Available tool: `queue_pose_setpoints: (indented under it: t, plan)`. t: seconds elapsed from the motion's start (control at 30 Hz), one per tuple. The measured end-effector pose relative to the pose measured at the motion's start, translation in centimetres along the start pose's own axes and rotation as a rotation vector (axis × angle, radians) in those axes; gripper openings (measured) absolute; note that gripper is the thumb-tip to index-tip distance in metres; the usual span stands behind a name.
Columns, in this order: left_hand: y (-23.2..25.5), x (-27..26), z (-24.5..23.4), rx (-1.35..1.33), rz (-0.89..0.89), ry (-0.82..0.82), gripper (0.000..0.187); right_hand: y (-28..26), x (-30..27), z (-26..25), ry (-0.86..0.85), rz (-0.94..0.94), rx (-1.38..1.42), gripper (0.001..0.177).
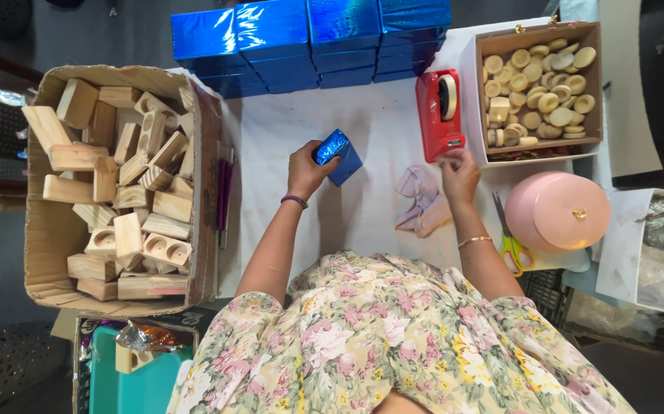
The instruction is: The recorder is cleaning and assembling wooden pieces for packaging.
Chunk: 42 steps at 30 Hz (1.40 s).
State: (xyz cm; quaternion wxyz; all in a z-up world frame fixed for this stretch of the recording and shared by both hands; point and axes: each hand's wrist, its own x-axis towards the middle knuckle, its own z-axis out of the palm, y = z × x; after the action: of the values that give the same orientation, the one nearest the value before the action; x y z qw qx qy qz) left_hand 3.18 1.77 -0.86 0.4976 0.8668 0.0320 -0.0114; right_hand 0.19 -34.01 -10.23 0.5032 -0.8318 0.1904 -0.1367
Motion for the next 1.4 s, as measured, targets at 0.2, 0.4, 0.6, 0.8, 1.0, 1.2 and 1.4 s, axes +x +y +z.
queue_pose_setpoints:
  t: [0.2, 0.4, 0.6, 0.8, 1.0, 1.2, 1.4]
  plan:
    - [-0.3, 0.5, -0.4, -0.032, -0.046, -0.010, 0.042, -2.5, -3.8, 3.9, -0.307, -0.009, 0.293, 0.009]
    - [0.0, -0.7, 0.3, -0.037, 0.173, 0.084, 0.051, -9.8, -5.9, 7.2, -0.421, -0.188, 0.326, 0.008]
    - [1.0, -1.1, -0.2, -0.014, 0.253, 0.063, 0.048, -10.4, -5.2, 11.4, -0.624, -0.049, 0.497, 0.042]
    - [0.2, -1.3, 0.3, -0.041, 0.302, 0.039, 0.050, -10.0, -5.2, 12.7, -0.630, -0.034, 0.549, 0.049]
    - [-0.8, -1.5, 1.1, -0.028, 0.271, 0.014, 0.054, -10.4, -5.6, 12.8, -0.626, -0.114, 0.509, 0.043]
    - [-0.7, -1.7, 1.2, -0.043, 0.270, 0.005, 0.058, -10.7, -5.8, 13.0, -0.605, -0.137, 0.484, 0.041]
    - [-0.4, -1.9, 1.3, -0.038, 0.274, 0.007, 0.057, -11.9, -6.0, 12.9, -0.527, -0.164, 0.388, 0.039]
